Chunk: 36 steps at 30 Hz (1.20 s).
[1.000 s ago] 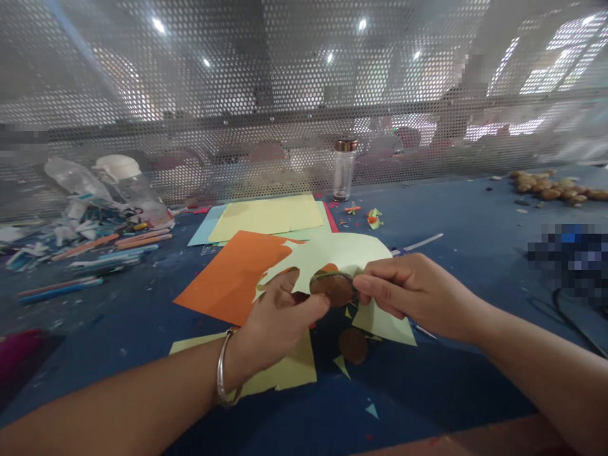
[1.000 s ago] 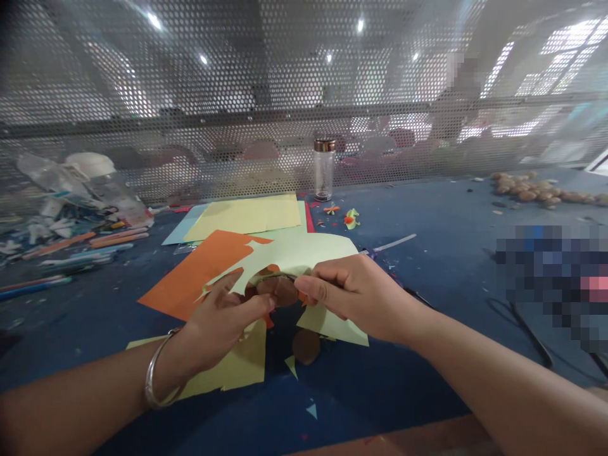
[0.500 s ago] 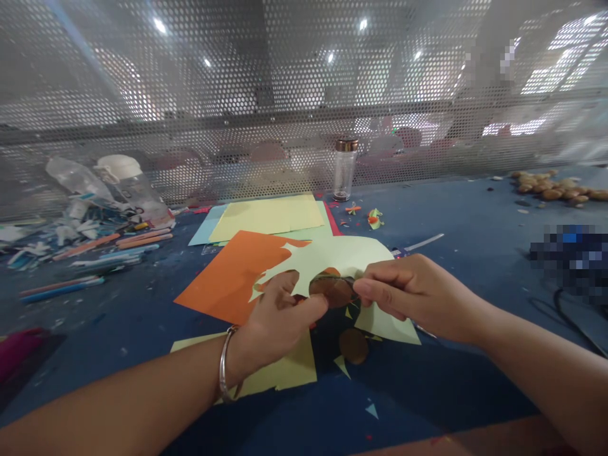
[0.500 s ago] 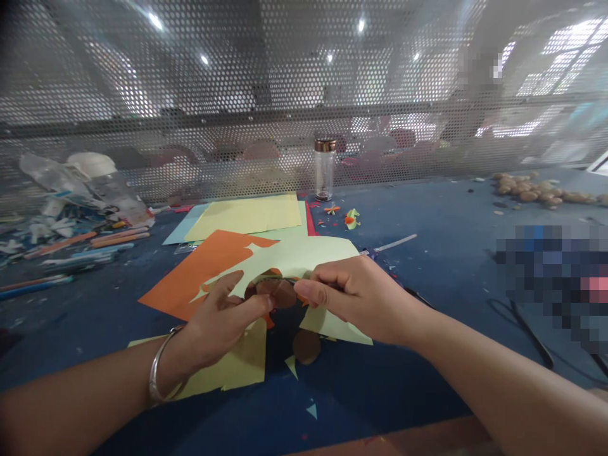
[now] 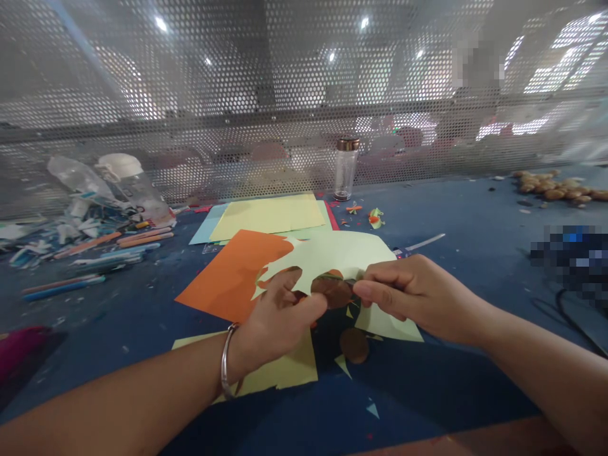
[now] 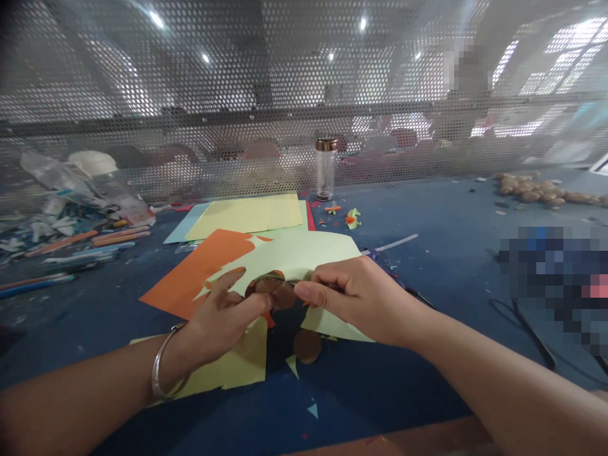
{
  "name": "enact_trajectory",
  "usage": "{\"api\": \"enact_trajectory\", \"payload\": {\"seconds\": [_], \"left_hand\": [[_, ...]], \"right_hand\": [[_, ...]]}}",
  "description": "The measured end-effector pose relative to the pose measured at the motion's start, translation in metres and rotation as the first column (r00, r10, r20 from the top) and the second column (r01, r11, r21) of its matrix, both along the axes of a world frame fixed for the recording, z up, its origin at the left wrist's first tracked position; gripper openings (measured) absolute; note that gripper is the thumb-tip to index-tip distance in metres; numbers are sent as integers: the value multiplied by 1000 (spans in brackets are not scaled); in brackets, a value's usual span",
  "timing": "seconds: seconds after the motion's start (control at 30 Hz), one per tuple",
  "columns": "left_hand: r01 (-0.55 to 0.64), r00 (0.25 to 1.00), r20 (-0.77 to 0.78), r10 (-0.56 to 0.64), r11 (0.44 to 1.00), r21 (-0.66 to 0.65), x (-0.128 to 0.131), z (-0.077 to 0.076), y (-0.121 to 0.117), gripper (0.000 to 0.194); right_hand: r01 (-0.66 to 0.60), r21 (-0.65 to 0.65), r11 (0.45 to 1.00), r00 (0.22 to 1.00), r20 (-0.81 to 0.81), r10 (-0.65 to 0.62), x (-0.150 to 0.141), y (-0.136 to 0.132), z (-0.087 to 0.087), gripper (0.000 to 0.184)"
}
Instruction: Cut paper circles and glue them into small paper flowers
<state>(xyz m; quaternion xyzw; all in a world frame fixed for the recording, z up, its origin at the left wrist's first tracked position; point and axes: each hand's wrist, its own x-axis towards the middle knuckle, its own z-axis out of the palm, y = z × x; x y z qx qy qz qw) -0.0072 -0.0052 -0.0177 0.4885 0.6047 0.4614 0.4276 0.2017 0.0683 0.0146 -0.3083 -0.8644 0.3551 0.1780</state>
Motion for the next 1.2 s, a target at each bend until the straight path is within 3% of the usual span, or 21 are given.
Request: {"api": "enact_trajectory", "payload": {"seconds": [0.3, 0.6, 0.83, 1.0, 1.2], "left_hand": [[12, 999, 52, -9, 998, -57, 0, 3, -2, 28], [43, 997, -65, -49, 995, -90, -3, 0, 1, 25], [-43, 998, -48, 39, 995, -90, -1, 1, 0, 28], [85, 992, 85, -90, 994, 62, 3, 8, 4, 17], [167, 982, 88, -164, 986, -21, -2, 7, 5, 7]], "right_hand": [[-2, -58, 998, 999, -33, 0, -1, -1, 0, 55], [-10, -35, 999, 1000, 0, 10, -2, 0, -1, 54], [3, -36, 999, 1000, 11, -2, -4, -2, -1, 53], [-2, -12, 1000, 1000, 13, 2, -3, -1, -2, 55], [1, -35, 999, 1000, 28, 0, -3, 0, -4, 55]]}}
